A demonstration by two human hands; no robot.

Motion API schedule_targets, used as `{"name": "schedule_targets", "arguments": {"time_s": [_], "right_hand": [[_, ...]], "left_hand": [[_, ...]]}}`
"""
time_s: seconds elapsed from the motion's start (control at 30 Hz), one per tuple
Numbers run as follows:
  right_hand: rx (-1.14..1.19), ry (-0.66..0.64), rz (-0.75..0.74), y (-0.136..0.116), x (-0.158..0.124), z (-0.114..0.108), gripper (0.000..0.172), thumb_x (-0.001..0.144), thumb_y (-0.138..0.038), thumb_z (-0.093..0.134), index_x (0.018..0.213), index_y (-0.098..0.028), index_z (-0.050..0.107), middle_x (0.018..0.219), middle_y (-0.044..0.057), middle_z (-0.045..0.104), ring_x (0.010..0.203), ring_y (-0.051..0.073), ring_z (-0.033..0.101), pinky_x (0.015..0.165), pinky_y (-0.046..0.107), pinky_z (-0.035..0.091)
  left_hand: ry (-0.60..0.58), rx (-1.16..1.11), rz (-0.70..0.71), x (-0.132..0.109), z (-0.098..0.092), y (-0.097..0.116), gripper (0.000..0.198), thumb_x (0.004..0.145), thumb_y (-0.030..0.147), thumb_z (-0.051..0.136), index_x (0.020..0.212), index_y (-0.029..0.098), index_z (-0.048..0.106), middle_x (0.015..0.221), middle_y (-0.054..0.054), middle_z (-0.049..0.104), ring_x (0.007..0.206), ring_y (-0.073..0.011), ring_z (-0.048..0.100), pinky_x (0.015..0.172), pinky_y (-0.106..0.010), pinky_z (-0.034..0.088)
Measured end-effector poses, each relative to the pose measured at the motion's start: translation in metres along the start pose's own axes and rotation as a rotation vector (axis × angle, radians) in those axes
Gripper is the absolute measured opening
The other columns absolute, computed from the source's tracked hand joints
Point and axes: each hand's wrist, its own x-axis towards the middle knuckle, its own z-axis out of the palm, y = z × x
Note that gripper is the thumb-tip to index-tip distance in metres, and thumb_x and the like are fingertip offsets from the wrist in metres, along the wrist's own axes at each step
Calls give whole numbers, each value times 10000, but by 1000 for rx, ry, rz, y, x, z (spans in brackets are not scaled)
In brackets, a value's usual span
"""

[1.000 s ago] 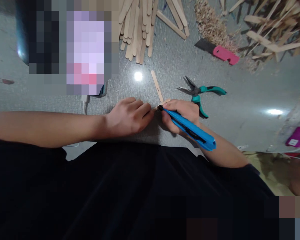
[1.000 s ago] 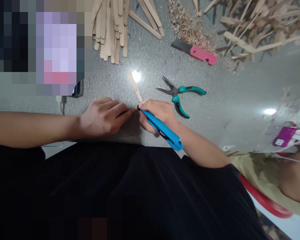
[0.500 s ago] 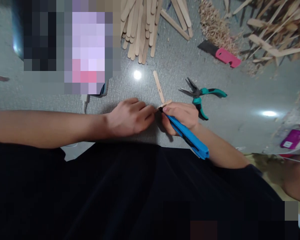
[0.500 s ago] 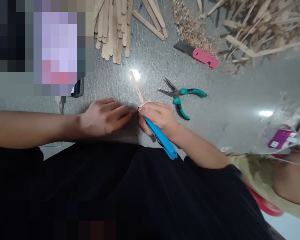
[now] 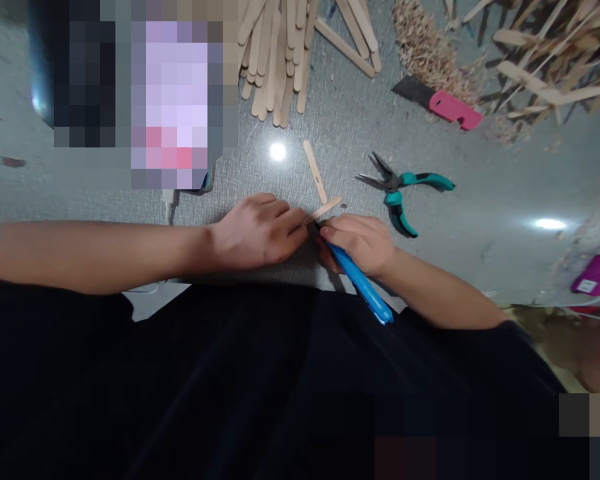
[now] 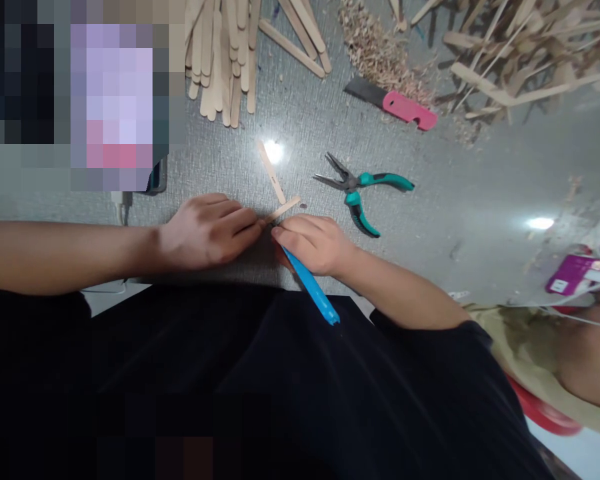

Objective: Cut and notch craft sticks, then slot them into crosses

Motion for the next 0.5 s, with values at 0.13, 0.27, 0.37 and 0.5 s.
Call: {"name": "schedule_targets", "arguments": {"time_s": [0.13, 0.27, 0.37, 0.5], "right_hand": [[38, 3, 31, 1, 1, 1, 289, 1115, -233, 732, 1396, -298, 704, 995, 49, 870, 786, 225, 766, 668, 355, 614], [50, -34, 33, 1, 2, 0, 247, 1143, -191, 713, 1371, -284, 703, 993, 43, 859, 784, 203, 741, 661, 331, 587], [49, -55, 44, 1, 3, -1, 202, 1164, -174, 685, 1336, -280, 695, 991, 35, 851, 783, 192, 723, 673, 322, 590], [89, -80, 61, 2, -3, -2, 208, 1162, -232, 708, 1361, -292, 710, 1075, 63, 884, 866, 212, 784, 744, 339, 653]], "left_hand": [[10, -17, -5, -1, 0, 2, 346, 1157, 52, 624, 848, 199, 682, 776, -10, 676, 688, -176, 619, 618, -374, 418], [45, -21, -13, 1, -4, 4, 356, 1129, 39, 664, 808, 194, 669, 758, -14, 666, 667, -177, 595, 598, -372, 428], [15, -3, 2, 2, -7, 6, 366, 1134, 41, 646, 802, 192, 676, 752, -14, 652, 659, -176, 580, 601, -372, 428], [3, 0, -6, 2, -9, 8, 367, 1123, 45, 673, 788, 196, 676, 733, -14, 635, 645, -183, 575, 589, -376, 429]]}}
